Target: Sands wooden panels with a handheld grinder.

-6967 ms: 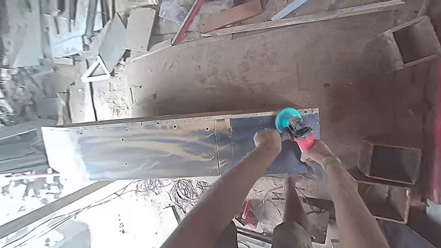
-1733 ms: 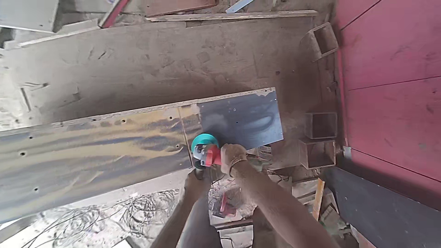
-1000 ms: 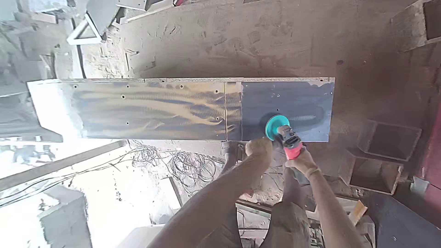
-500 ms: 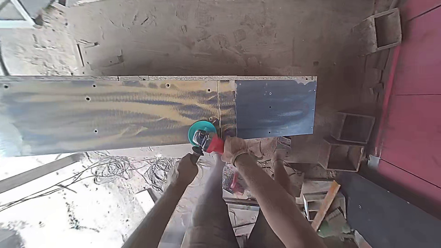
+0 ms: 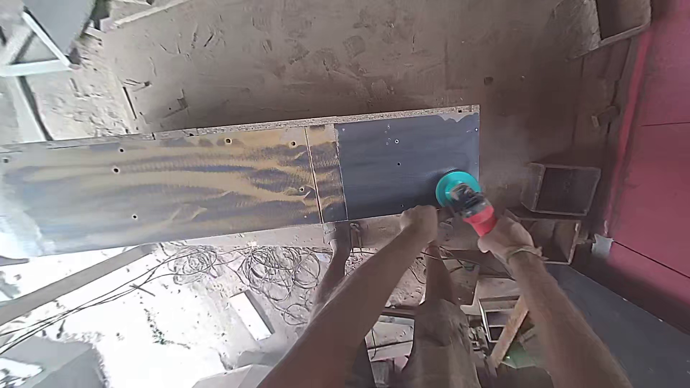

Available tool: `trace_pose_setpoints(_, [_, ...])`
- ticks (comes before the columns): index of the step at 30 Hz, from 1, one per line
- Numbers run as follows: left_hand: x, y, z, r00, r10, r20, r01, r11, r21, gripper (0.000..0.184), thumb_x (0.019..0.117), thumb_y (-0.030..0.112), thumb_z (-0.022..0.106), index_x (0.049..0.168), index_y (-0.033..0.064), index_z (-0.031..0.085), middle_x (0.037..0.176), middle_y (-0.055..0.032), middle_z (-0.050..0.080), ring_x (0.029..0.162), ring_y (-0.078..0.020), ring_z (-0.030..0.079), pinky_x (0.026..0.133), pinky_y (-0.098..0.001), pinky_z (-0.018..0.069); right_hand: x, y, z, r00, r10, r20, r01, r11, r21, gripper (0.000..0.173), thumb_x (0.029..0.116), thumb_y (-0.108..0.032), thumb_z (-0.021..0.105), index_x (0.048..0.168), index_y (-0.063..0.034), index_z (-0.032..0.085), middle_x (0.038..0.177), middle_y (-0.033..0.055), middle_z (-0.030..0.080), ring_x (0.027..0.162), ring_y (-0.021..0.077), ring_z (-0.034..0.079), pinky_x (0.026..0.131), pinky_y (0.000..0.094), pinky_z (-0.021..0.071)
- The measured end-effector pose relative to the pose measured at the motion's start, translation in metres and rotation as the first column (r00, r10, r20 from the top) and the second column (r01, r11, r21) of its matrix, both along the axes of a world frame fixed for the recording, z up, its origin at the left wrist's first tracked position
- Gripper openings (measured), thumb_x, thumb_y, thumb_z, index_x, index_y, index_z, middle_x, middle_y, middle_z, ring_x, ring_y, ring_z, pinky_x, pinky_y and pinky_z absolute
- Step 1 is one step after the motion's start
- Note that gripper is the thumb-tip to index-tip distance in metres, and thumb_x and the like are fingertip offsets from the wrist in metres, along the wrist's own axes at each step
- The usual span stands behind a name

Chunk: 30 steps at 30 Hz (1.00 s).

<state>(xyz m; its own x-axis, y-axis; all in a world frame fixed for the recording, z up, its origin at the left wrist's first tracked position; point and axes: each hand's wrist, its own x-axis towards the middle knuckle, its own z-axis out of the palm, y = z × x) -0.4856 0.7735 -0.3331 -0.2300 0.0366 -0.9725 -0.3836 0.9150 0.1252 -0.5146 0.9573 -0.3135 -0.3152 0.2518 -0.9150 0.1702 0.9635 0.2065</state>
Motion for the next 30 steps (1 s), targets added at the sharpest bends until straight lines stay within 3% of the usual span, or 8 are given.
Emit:
trace_pose_setpoints(4, [-0.033, 0.035, 0.017, 0.999, -0.054, 0.003, 0.054, 0.998, -0.032, 0.029, 0.0842, 0.015, 0.073, 0.111, 0.0056, 0.07, 0.116, -0.0164, 0.071, 0.108, -0.0374, 0.069, 0.077, -0.0588, 0.058, 0.014, 0.052, -0.04, 0.979, -0.203, -0.036, 0.197, 0.973, -0.121, 0.094, 0.0548, -0.018, 0.098, 0.137, -0.001, 0.057, 0.127, 0.0245, 0.067, 0.122, 0.0402, 0.064, 0.102, 0.0615, 0.0508])
trace_pose_setpoints(8, [-0.006, 0.008, 0.054, 0.997, -0.042, 0.064, 0.046, 0.997, -0.069, 0.03, 0.092, 0.012, 0.067, 0.121, 0.0018, 0.066, 0.121, -0.0208, 0.069, 0.112, -0.0406, 0.067, 0.081, -0.0592, 0.0572, 0.062, 0.027, -0.058, 0.951, -0.307, 0.029, 0.296, 0.886, -0.356, 0.102, 0.051, -0.018, 0.099, 0.141, -0.0001, 0.053, 0.13, 0.0228, 0.066, 0.124, 0.0364, 0.063, 0.107, 0.0572, 0.0508])
trace_pose_setpoints(12, [0.031, -0.061, 0.076, 0.989, -0.058, 0.133, 0.084, 0.977, -0.195, 0.04, 0.0893, 0.013, 0.068, 0.128, 0.0046, 0.062, 0.12, -0.0205, 0.07, 0.11, -0.0409, 0.068, 0.081, -0.0604, 0.0571, 0.097, -0.057, -0.052, 0.98, -0.183, 0.076, 0.198, 0.876, -0.439, 0.095, 0.056, -0.027, 0.096, 0.139, -0.0029, 0.057, 0.131, 0.0193, 0.067, 0.125, 0.0332, 0.064, 0.107, 0.0555, 0.0509])
trace_pose_setpoints(14, [0.054, -0.099, 0.08, 0.987, -0.062, 0.145, 0.099, 0.96, -0.262, 0.046, 0.0883, 0.013, 0.069, 0.133, 0.0062, 0.06, 0.123, -0.0212, 0.068, 0.111, -0.042, 0.068, 0.082, -0.061, 0.057, 0.105, -0.102, -0.043, 0.992, -0.074, 0.102, 0.114, 0.878, -0.466, 0.081, 0.0647, -0.031, 0.092, 0.135, -0.0043, 0.062, 0.129, 0.0194, 0.068, 0.123, 0.0347, 0.065, 0.105, 0.0583, 0.0513])
trace_pose_setpoints(17, [0.088, -0.155, 0.09, 0.987, -0.06, 0.149, 0.11, 0.927, -0.358, 0.04, 0.0918, 0.023, 0.067, 0.129, 0.0089, 0.062, 0.117, -0.0191, 0.072, 0.105, -0.0409, 0.071, 0.08, -0.0612, 0.0575, 0.119, -0.163, -0.028, 0.995, 0.047, 0.092, 0.01, 0.847, -0.532, 0.064, 0.0776, -0.036, 0.083, 0.132, -0.0093, 0.065, 0.125, 0.0164, 0.071, 0.118, 0.0336, 0.067, 0.1, 0.0604, 0.053])
trace_pose_setpoints(22, [0.149, -0.249, 0.105, 0.985, 0.024, 0.17, 0.065, 0.864, -0.499, 0.039, 0.0882, 0.023, 0.068, 0.125, 0.012, 0.061, 0.11, -0.0177, 0.074, 0.101, -0.0386, 0.073, 0.078, -0.0599, 0.0582, 0.146, -0.262, -0.018, 0.978, 0.174, 0.119, -0.072, 0.809, -0.584, 0.069, 0.0718, -0.035, 0.082, 0.133, -0.0115, 0.063, 0.121, 0.0162, 0.072, 0.112, 0.0366, 0.07, 0.091, 0.0649, 0.0558])
trace_pose_setpoints(26, [0.205, -0.304, 0.1, 0.984, 0.173, 0.032, -0.124, 0.807, -0.577, 0.031, 0.0901, 0.024, 0.065, 0.12, 0.0154, 0.065, 0.109, -0.0163, 0.074, 0.102, -0.0372, 0.073, 0.08, -0.0603, 0.0573, 0.148, -0.321, -0.006, 0.954, 0.298, 0.044, -0.203, 0.745, -0.636, 0.075, 0.0698, -0.037, 0.083, 0.136, -0.0103, 0.059, 0.123, 0.0166, 0.071, 0.112, 0.0365, 0.069, 0.089, 0.0632, 0.0569])
trace_pose_setpoints(30, [0.224, -0.301, 0.071, 0.915, 0.395, -0.086, -0.393, 0.818, -0.42, 0.031, 0.0919, 0.027, 0.069, 0.116, 0.0074, 0.068, 0.106, -0.0208, 0.072, 0.101, -0.0405, 0.07, 0.083, -0.066, 0.0541, 0.099, -0.326, 0.045, 0.916, 0.398, 0.054, -0.293, 0.753, -0.589, 0.067, 0.078, -0.031, 0.082, 0.132, 0.001, 0.059, 0.126, 0.0224, 0.067, 0.117, 0.0389, 0.067, 0.092, 0.0591, 0.056])
